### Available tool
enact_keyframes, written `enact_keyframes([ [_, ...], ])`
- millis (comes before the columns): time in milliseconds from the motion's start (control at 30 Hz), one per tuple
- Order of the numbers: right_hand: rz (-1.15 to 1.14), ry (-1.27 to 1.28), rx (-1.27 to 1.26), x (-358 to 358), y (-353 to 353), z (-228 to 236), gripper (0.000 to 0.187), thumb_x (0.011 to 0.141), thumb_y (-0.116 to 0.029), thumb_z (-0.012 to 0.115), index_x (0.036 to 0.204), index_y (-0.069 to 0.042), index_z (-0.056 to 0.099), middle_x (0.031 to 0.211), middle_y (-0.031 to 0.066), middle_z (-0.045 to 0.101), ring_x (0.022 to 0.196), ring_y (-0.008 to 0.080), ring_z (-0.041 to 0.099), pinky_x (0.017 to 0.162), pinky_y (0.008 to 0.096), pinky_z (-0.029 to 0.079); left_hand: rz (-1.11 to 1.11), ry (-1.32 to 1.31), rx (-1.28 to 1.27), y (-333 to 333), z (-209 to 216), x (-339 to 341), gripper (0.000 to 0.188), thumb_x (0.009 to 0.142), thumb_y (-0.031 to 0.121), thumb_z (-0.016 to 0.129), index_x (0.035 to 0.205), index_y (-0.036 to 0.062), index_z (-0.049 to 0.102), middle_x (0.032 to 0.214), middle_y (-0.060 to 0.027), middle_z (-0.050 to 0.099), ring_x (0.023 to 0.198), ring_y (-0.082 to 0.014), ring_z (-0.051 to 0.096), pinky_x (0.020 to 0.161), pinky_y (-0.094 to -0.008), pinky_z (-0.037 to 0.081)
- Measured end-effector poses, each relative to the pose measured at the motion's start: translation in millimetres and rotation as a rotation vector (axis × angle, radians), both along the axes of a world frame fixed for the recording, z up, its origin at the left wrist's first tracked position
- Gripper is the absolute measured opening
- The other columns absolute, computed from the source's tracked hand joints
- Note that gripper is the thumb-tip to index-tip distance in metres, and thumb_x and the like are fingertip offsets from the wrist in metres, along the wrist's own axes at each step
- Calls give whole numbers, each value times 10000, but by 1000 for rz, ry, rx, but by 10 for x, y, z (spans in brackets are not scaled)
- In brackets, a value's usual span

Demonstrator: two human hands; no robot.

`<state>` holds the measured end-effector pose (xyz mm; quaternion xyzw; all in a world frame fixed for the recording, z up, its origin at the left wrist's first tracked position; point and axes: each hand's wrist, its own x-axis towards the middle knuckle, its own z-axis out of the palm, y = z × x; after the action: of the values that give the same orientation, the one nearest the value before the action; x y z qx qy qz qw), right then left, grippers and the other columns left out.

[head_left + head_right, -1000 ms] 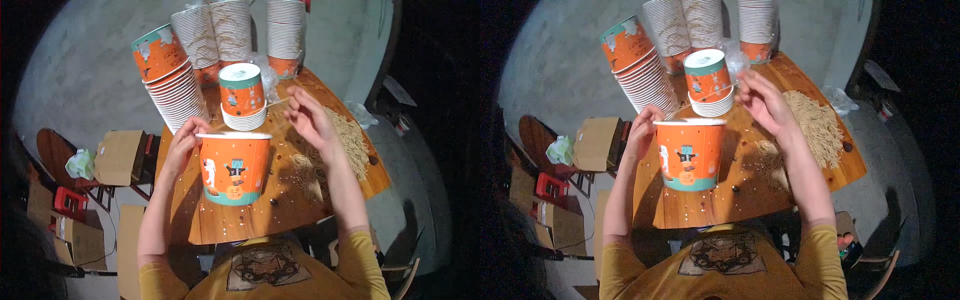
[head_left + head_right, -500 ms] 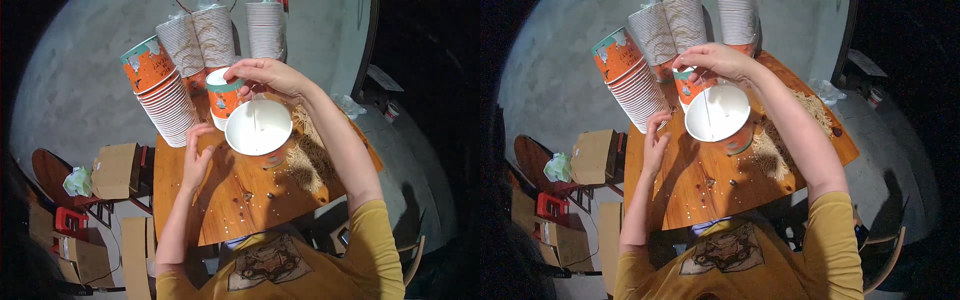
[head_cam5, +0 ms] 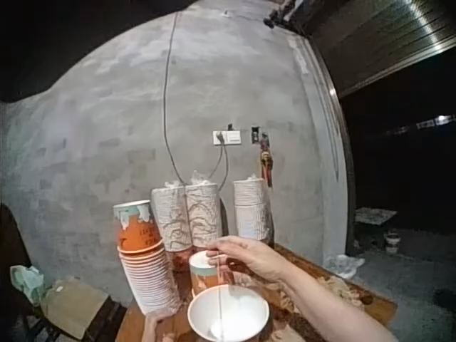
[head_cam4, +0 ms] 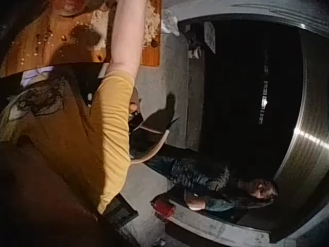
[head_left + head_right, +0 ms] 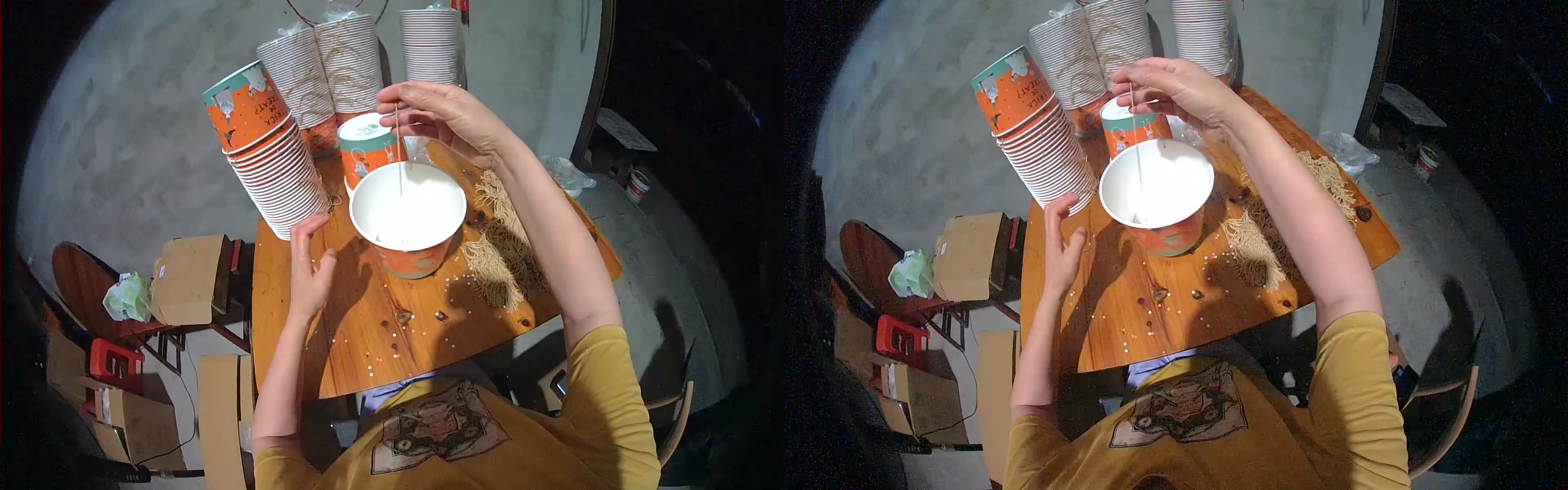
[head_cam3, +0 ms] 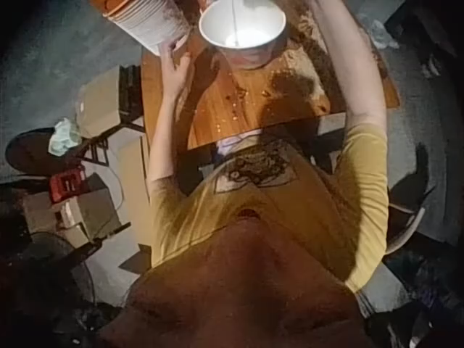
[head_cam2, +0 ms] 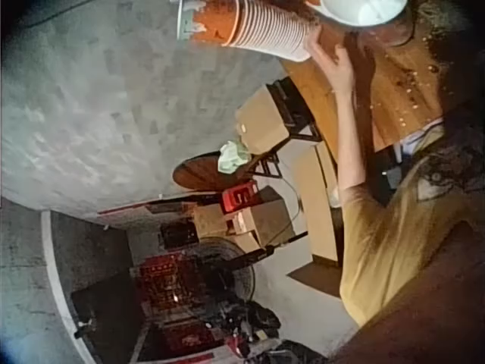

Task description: Attaching small plastic accessories or ties to stacks of paper cups.

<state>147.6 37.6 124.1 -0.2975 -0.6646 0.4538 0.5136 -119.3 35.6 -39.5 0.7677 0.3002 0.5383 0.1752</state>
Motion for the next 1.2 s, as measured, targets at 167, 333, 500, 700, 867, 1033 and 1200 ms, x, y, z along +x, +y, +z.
enact_keyframes([
  [167,-1,-27,61,27,-43,15,369,932,-312,528,1144,-12,568,1042,63,621,932,95,599,845,216,488,36,192,165,-92,100,87,584,718,13,547,1287,63,428,1278,-153,369,1256,-324,331,1068,-419,249],
  [333,40,2,44,2,-102,-9,368,934,-311,524,1143,-12,571,1030,58,624,917,95,597,842,222,490,30,430,296,-169,192,176,553,725,48,597,1253,183,505,1314,-149,351,1295,-361,288,1062,-462,246],
  [500,80,45,-24,5,-118,-37,360,928,-302,536,1139,-12,572,1038,61,619,930,97,595,827,231,505,21,547,351,-167,246,315,342,767,132,661,1097,177,584,1315,-127,354,1315,-378,264,1041,-486,268],
  [700,99,173,-27,159,5,-21,352,906,-241,581,1150,13,564,1044,82,614,944,115,593,831,224,513,-184,478,380,-102,410,172,147,794,135,653,916,88,585,1351,-135,338,1331,-387,246,1042,-494,270],
  [867,107,300,-144,232,-22,-294,276,919,-147,537,1128,32,549,990,75,603,856,115,586,754,233,509,-321,480,350,-309,636,-29,148,848,144,585,977,94,531,1116,-88,541,1251,-322,391,1039,-536,224],
  [1033,28,44,17,113,-416,-547,191,903,-116,541,1037,13,579,930,70,626,840,121,595,725,257,488,-517,189,306,-462,611,-138,123,896,121,511,999,91,449,896,-88,505,936,-289,527,951,-497,338],
  [1200,107,-106,-60,-68,-631,-719,191,891,-114,567,1040,1,594,917,94,666,842,117,621,758,253,484,-587,8,82,-526,535,-345,107,943,171,476,977,74,446,794,-69,467,725,-203,450,710,-355,380],
])
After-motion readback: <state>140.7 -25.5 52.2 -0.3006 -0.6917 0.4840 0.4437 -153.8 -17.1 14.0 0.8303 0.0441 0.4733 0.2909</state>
